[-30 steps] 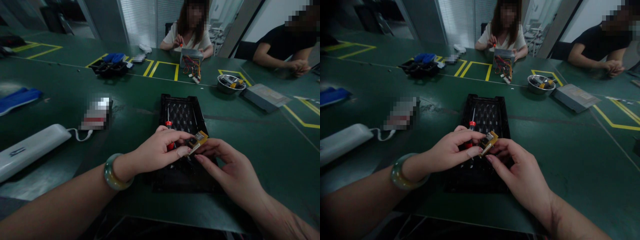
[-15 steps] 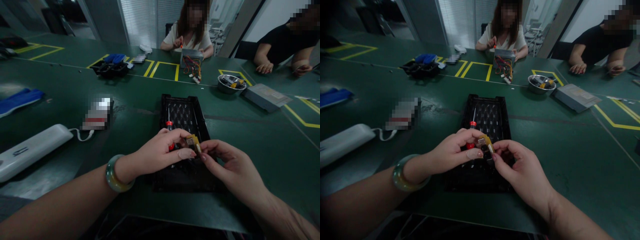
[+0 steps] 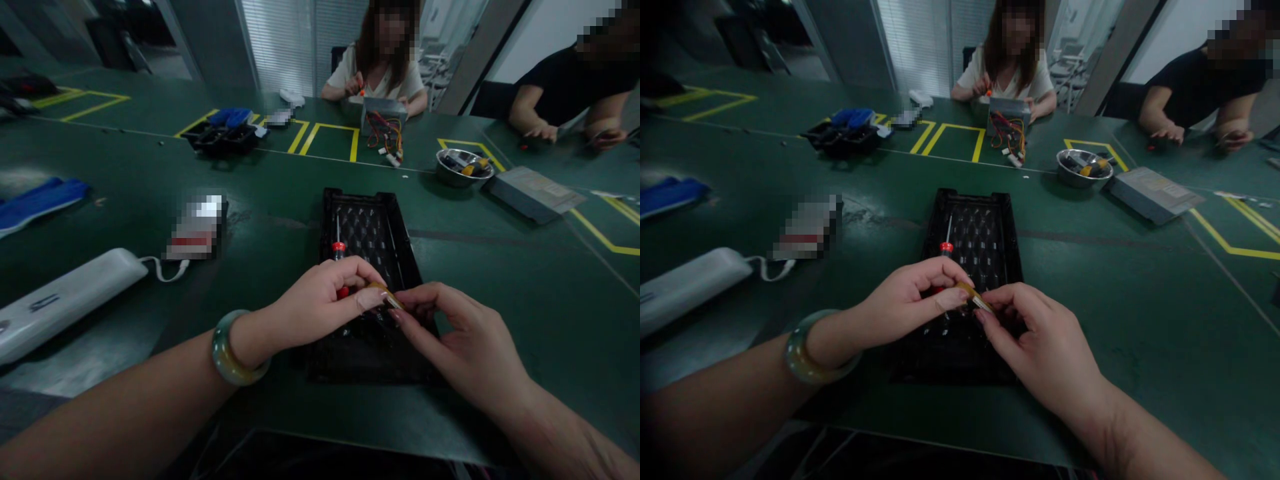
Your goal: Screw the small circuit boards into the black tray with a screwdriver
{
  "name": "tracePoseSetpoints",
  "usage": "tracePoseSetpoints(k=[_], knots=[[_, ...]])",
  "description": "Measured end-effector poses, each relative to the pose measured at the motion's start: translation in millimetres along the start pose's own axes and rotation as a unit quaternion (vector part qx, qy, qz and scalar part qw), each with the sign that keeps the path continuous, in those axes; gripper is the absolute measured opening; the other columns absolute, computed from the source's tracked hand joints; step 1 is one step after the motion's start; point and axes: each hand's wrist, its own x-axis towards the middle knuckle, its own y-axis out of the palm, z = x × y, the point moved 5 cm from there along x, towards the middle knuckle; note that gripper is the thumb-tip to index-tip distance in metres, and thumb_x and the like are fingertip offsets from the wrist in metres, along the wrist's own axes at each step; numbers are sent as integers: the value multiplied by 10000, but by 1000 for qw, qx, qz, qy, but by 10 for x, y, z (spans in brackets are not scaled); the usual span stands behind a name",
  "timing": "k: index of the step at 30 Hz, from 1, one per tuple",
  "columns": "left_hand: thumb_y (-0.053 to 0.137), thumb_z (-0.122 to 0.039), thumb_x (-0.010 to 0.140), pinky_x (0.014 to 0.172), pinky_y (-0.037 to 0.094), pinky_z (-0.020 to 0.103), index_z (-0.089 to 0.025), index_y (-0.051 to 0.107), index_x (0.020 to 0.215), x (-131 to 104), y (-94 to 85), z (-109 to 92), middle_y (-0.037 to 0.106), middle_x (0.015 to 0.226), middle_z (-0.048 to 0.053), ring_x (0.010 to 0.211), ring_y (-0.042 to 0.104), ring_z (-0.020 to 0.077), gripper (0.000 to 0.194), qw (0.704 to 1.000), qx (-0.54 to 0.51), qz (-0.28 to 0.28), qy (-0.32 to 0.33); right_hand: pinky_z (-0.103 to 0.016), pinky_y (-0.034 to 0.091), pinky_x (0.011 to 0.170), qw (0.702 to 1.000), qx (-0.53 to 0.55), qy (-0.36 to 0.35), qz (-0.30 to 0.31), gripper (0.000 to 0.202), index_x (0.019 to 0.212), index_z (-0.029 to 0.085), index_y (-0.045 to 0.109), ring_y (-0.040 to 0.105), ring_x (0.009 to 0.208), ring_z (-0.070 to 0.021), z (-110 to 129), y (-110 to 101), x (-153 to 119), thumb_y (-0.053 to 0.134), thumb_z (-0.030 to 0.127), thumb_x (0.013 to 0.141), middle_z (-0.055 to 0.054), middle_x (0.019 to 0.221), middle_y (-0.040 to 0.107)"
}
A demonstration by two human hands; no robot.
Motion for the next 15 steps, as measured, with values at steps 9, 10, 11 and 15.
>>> tracePoseSetpoints(k=[9,10,11,15], knots=[[521,-371,1008,691,532,236,-187,640,1031,72,-345,132,714,895,24,750,661,122,219,970,-64,-233,12,-189,499,675,992,45,-43,107,83,943,266,686,653,736,-55,191,141,-80,647,208,898,78,842,701],[528,-349,1003,702,532,233,-184,642,1019,85,-367,159,710,884,22,776,666,124,201,967,-66,-245,13,-199,493,678,991,40,-58,115,87,938,260,688,650,730,-55,221,170,-97,648,197,895,79,833,700],[532,-327,1001,715,532,231,-182,643,1019,100,-375,186,709,880,19,795,668,124,184,966,-66,-248,14,-212,490,686,990,34,-72,116,87,932,255,690,646,725,-59,246,195,-112,651,189,891,81,826,700],[522,-278,1004,777,521,234,-179,644,1050,141,-340,253,711,905,16,852,660,120,164,972,-59,-226,20,-269,478,724,987,7,-105,118,87,912,253,705,622,734,-88,286,274,-132,656,183,895,77,823,704]])
